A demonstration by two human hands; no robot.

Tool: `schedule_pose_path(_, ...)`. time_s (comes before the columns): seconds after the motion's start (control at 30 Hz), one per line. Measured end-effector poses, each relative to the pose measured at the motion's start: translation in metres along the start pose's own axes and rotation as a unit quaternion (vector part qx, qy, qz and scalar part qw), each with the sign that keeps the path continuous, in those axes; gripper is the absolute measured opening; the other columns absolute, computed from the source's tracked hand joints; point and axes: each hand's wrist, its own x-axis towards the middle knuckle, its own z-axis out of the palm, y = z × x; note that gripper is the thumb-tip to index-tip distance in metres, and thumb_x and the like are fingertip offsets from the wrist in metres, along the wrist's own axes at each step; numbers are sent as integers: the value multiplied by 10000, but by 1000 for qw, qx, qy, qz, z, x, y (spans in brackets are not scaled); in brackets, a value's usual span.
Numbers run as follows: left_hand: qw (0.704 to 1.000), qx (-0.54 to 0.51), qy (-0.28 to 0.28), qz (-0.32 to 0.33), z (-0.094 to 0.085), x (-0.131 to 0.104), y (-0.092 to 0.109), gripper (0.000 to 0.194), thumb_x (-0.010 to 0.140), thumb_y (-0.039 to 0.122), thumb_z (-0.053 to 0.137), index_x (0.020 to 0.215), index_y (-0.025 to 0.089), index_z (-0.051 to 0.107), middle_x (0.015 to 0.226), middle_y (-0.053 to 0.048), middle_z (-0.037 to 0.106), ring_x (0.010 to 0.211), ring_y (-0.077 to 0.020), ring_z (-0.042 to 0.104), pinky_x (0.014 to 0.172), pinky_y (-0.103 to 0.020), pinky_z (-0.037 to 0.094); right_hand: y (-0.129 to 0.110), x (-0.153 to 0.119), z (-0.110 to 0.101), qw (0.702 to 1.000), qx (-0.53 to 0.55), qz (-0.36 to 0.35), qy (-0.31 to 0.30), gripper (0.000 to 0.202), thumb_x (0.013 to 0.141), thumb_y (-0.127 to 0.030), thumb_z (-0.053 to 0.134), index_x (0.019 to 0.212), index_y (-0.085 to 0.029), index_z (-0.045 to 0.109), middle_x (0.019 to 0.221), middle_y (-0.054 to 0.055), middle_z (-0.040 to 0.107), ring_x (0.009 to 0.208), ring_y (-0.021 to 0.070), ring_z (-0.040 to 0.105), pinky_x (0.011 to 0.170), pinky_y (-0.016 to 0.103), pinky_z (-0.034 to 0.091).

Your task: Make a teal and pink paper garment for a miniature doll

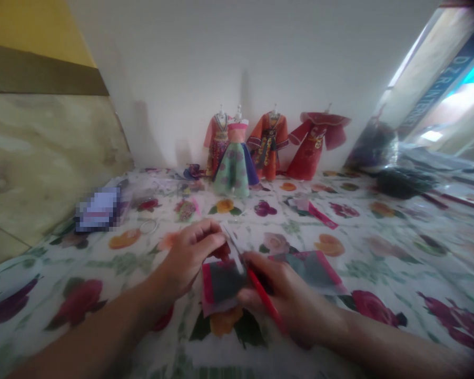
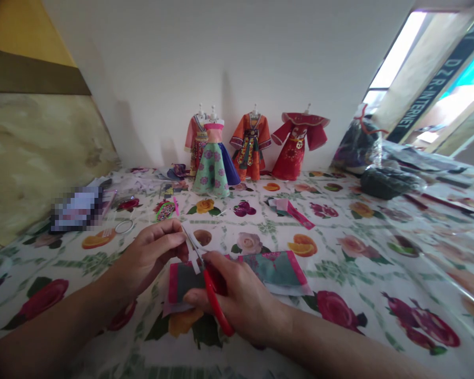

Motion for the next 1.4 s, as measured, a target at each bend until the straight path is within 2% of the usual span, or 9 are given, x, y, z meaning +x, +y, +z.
schedule_pose_path(0.17,996,84,-5,15,6,-3,1,174,906,214,599,738,168,605,683,13,625,676,-120,589,678,-246,471,1,0,0,1000,27,13,-7,386,895,-546,598,948,-166,559,753,-3,573,638,128,456,582,273,386)
schedule_pose_path(0.27,995,99,-15,24,7,-3,-1,185,913,221,589,736,171,612,688,8,622,693,-128,594,693,-255,479,2,0,1,999,41,6,-12,372,908,-538,594,928,-169,552,779,3,577,649,126,451,592,275,387)
schedule_pose_path(0.5,998,64,-11,15,7,-1,-6,159,901,220,609,753,165,631,827,-22,686,699,-118,604,702,-253,490,3,-1,1,999,51,-7,-15,398,933,-568,560,915,-173,514,722,-25,523,619,110,411,547,255,349)
schedule_pose_path(0.67,1000,8,-5,-10,8,0,-9,166,874,198,630,713,169,605,684,5,637,665,-122,604,679,-244,482,2,-2,1,999,50,-2,-13,393,940,-562,547,911,-171,524,728,-18,533,620,109,421,551,250,361)
schedule_pose_path(0.77,1000,-21,-8,-21,8,-1,-10,165,865,202,646,710,166,604,690,4,637,670,-122,605,674,-240,484,2,-2,1,999,51,1,-14,390,936,-560,547,919,-171,531,737,-15,535,626,112,421,555,253,359)
schedule_pose_path(1.4,999,-22,-6,-31,9,-1,-9,143,867,206,663,734,162,633,666,9,653,636,-108,604,649,-220,476,-3,-2,3,999,36,5,-4,319,944,-490,543,875,-180,508,721,-20,527,612,105,407,540,245,342)
